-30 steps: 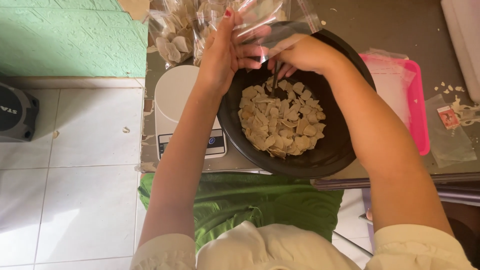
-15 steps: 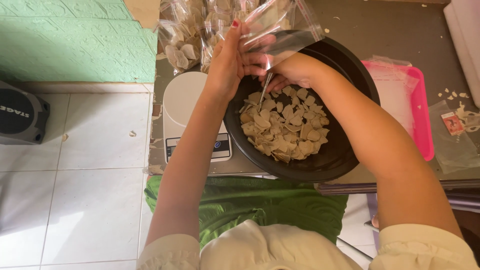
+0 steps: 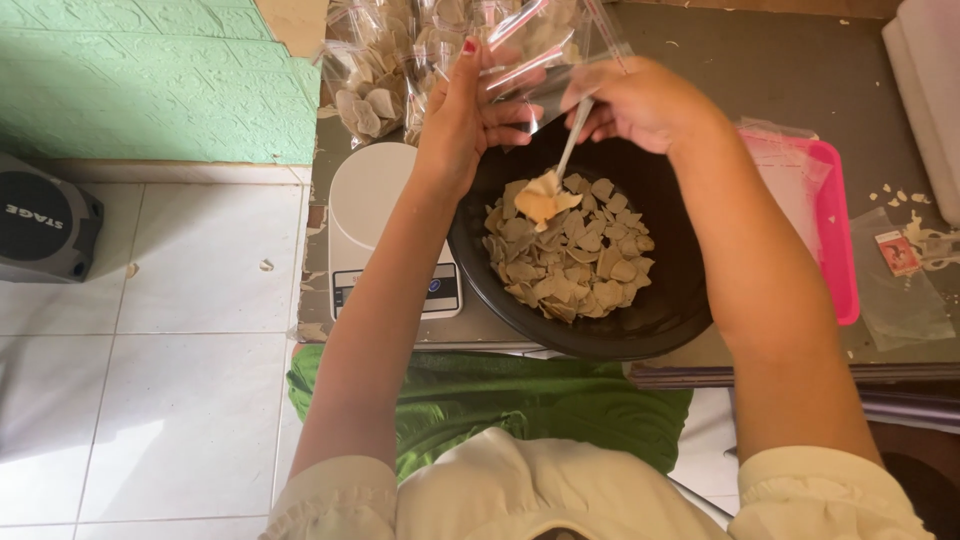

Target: Scooping chips from a bowl into small plastic bags using a spoon and placing them on a scale.

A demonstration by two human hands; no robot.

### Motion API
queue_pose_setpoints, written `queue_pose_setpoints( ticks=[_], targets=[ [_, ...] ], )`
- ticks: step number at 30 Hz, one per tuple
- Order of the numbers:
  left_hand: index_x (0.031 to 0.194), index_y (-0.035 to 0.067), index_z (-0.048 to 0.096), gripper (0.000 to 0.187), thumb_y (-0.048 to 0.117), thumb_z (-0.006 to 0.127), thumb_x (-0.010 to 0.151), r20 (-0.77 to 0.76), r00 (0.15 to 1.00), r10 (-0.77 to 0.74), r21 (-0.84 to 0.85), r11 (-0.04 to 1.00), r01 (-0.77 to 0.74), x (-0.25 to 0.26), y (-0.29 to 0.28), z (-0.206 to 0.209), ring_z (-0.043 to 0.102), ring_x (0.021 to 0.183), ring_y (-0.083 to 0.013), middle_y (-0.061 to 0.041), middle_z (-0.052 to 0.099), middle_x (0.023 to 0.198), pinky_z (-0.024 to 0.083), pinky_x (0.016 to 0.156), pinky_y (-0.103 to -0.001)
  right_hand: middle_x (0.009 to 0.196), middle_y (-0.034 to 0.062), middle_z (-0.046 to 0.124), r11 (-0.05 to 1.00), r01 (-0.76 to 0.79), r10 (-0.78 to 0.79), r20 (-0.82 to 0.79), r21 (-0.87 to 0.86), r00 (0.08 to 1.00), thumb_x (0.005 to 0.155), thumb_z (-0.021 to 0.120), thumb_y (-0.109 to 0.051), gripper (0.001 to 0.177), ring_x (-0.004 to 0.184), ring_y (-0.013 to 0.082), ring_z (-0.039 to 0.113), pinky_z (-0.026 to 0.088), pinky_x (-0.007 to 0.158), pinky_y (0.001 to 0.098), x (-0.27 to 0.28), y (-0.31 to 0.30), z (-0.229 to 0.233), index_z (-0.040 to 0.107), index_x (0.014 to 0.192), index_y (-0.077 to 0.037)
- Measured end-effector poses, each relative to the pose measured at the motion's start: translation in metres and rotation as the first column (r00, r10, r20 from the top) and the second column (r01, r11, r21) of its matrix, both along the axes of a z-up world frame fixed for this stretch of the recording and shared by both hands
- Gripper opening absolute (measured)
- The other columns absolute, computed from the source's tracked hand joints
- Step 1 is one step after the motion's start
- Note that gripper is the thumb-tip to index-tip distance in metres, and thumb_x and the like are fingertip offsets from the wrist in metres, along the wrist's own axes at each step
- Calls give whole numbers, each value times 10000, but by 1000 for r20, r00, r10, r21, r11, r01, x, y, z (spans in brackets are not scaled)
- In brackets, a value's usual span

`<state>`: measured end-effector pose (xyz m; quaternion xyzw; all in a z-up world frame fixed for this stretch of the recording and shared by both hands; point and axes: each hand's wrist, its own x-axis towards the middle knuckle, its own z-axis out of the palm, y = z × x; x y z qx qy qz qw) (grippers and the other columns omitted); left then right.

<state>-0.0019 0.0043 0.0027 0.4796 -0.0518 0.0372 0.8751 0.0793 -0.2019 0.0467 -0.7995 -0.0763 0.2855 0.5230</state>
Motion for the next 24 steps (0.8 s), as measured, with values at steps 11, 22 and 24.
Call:
queue_pose_setpoints(
  ticks=[11,22,24],
  targets=[
    [1250,-21,602,684,563,482,914,23,1000,12,46,999,-13,-1,0,0,754,732,-241,-247,746,1171,661,613,-332,746,-13,632,873,93,-242,260,478,935,1093,567,-378,319,604,79,566,442,558,189,-21,-51,39,678,923,-132],
    [1216,55,627,604,554,414,949,-82,987,-137,209,966,152,3,0,4,770,764,-226,-235,764,1168,645,592,-311,776,-10,677,678,486,-728,414,552,546,933,524,-448,335,544,109,569,552,592,222,-19,-53,51,728,870,-189],
    [1238,57,610,644,586,420,923,-114,979,-167,221,957,189,3,0,6,780,783,-236,-216,762,1181,642,589,-313,759,28,725,685,419,-728,540,596,422,982,464,-425,400,508,135,629,544,507,231,-12,-52,43,726,923,-129]
  ],
)
